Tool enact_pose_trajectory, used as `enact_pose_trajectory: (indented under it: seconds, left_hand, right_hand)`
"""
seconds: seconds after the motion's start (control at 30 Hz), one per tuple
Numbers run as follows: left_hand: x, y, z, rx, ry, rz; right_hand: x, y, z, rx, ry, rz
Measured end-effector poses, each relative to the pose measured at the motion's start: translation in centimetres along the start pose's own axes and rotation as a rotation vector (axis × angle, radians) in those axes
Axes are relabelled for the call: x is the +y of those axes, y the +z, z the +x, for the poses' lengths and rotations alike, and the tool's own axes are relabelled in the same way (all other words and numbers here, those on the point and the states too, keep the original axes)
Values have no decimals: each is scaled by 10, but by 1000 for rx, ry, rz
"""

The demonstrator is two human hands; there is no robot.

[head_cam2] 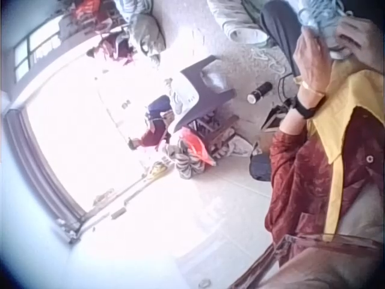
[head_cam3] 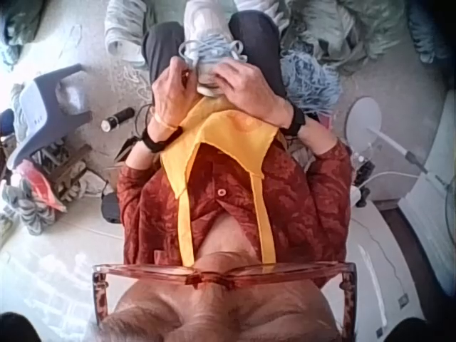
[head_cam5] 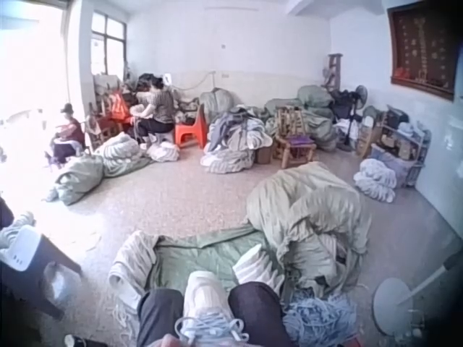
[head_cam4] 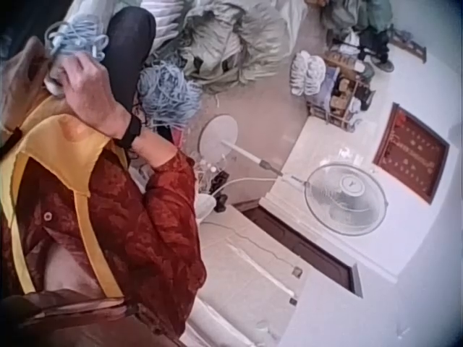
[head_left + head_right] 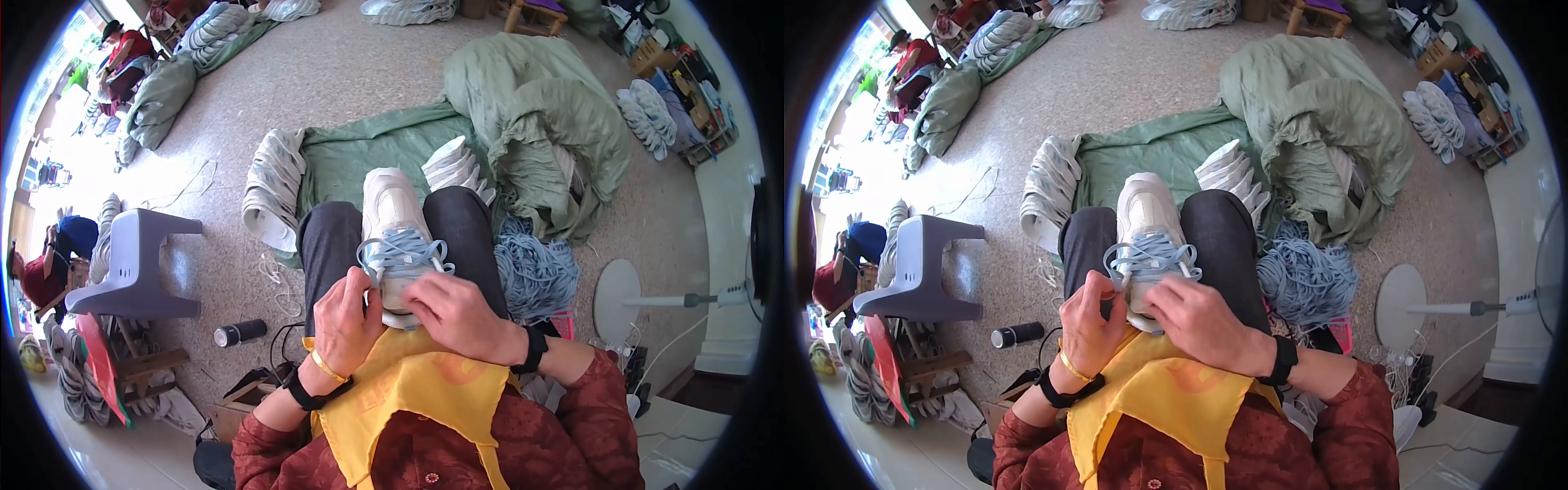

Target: The recorder is lacing and assembling components of a shoe while sitting in a workshop.

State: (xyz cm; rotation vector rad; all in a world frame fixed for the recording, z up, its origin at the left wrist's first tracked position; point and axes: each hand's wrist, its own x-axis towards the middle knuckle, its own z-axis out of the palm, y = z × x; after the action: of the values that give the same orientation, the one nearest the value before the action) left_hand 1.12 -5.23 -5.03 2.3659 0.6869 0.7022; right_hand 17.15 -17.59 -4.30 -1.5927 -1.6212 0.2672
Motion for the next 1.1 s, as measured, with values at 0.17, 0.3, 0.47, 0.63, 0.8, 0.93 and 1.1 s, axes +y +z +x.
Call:
enact_pose_trajectory:
  seconds: [0.17, 0.3, 0.47, 0.63, 0.8, 0.93, 1.1]
  left_hand:
    - [1, -1, 2, -6, -14, -16]
    - [-3, 2, -2, 3, -45, -26]
    - [-4, 2, -2, 6, -68, -45]
    - [-5, 3, -2, 28, -76, -103]
    - [-4, 2, -2, 34, -86, -126]
    - [-2, 2, -1, 31, -112, -132]
    - [-1, 4, 0, 48, -105, -139]
  right_hand:
    - [8, 16, 13, -7, 34, -106]
    - [13, 34, 22, -12, 26, -183]
    - [3, 28, 22, -54, 30, -225]
    - [-11, -2, 2, -97, 119, -205]
    - [-1, -24, -29, -164, 239, -28]
    - [3, -26, -32, -97, 286, 141]
    - [12, -33, -28, 31, 470, 122]
